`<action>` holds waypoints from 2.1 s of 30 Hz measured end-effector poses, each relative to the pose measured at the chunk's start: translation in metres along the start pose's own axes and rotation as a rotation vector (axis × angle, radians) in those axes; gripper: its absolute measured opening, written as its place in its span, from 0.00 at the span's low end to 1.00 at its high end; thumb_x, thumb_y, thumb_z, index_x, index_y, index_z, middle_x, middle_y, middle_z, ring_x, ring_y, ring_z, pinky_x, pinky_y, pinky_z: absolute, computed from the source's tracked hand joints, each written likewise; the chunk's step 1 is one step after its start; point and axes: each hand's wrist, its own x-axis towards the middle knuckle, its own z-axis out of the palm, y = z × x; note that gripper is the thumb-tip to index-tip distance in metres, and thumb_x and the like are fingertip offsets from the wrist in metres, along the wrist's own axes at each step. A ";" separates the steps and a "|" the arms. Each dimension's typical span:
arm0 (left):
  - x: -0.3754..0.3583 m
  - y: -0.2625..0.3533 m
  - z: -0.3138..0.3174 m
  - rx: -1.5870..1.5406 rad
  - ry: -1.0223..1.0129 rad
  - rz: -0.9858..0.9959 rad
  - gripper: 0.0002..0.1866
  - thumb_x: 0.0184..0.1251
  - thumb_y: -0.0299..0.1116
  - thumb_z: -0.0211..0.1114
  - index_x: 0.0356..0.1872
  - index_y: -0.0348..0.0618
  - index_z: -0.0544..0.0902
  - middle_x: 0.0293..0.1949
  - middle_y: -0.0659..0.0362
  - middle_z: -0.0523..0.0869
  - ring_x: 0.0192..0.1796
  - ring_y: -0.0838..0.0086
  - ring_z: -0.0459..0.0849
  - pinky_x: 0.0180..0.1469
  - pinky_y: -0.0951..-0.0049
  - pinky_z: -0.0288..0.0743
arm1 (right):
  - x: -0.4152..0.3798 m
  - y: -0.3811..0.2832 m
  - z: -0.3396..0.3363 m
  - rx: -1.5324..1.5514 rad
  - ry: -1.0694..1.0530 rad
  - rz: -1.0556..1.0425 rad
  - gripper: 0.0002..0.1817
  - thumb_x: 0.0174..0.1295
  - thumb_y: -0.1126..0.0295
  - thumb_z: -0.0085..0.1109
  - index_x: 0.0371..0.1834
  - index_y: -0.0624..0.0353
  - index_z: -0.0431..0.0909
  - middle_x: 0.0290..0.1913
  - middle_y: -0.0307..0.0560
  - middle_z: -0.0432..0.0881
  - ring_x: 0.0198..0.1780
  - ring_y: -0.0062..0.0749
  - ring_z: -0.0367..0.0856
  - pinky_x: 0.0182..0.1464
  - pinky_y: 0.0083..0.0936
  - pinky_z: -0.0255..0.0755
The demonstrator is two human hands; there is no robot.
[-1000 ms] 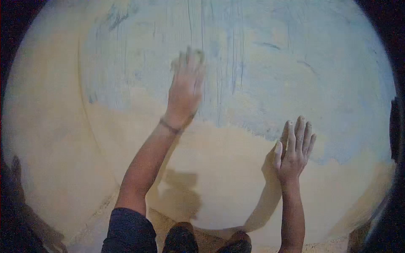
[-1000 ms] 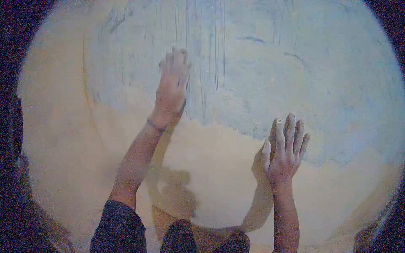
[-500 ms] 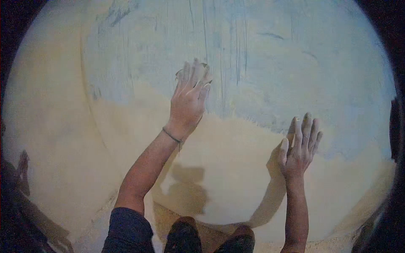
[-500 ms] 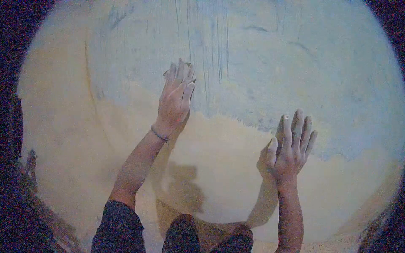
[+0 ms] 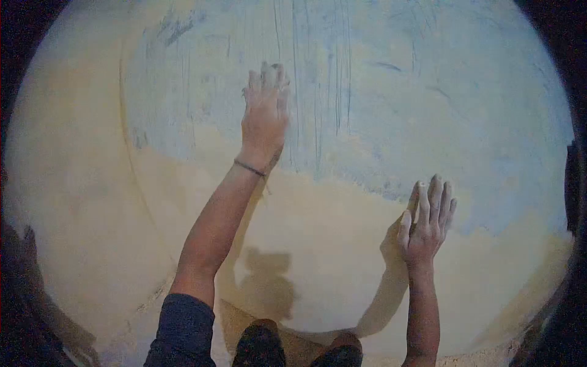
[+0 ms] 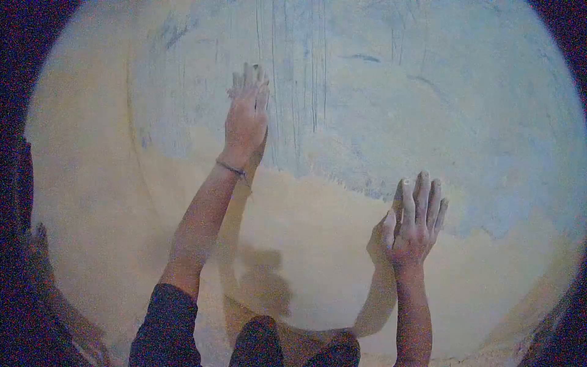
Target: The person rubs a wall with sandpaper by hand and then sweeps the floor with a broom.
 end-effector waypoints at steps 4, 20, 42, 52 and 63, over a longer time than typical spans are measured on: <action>-0.027 0.022 -0.002 -0.301 -0.070 -0.114 0.26 0.83 0.40 0.46 0.76 0.42 0.68 0.82 0.46 0.56 0.84 0.47 0.48 0.83 0.47 0.42 | -0.008 0.008 0.004 0.010 0.023 0.019 0.30 0.70 0.58 0.45 0.75 0.49 0.70 0.82 0.52 0.60 0.84 0.57 0.51 0.80 0.63 0.40; -0.001 0.035 0.036 -0.271 -0.075 0.376 0.26 0.81 0.40 0.49 0.75 0.44 0.71 0.78 0.44 0.66 0.81 0.49 0.58 0.84 0.53 0.40 | -0.012 0.041 0.035 -0.036 0.050 0.034 0.28 0.73 0.53 0.41 0.72 0.48 0.74 0.80 0.53 0.64 0.82 0.58 0.55 0.80 0.63 0.42; -0.063 -0.134 0.090 -0.356 0.220 -0.410 0.26 0.83 0.36 0.46 0.77 0.42 0.66 0.79 0.46 0.63 0.81 0.52 0.57 0.83 0.56 0.46 | -0.023 0.064 0.068 -0.325 0.017 -0.006 0.34 0.76 0.48 0.33 0.82 0.47 0.61 0.84 0.57 0.52 0.84 0.63 0.45 0.81 0.63 0.36; -0.043 -0.109 0.098 -0.209 0.335 -0.186 0.25 0.78 0.33 0.52 0.73 0.47 0.72 0.74 0.48 0.71 0.77 0.46 0.64 0.80 0.48 0.54 | 0.098 -0.047 0.112 -0.232 -0.030 -0.250 0.34 0.73 0.49 0.41 0.83 0.36 0.59 0.86 0.49 0.46 0.86 0.55 0.39 0.82 0.62 0.30; -0.069 -0.045 0.091 -0.140 0.136 -0.028 0.26 0.78 0.37 0.53 0.73 0.39 0.70 0.76 0.45 0.67 0.77 0.45 0.63 0.82 0.47 0.51 | 0.102 -0.074 0.146 -0.234 0.034 -0.242 0.34 0.71 0.50 0.45 0.82 0.35 0.60 0.86 0.46 0.48 0.86 0.51 0.42 0.82 0.61 0.32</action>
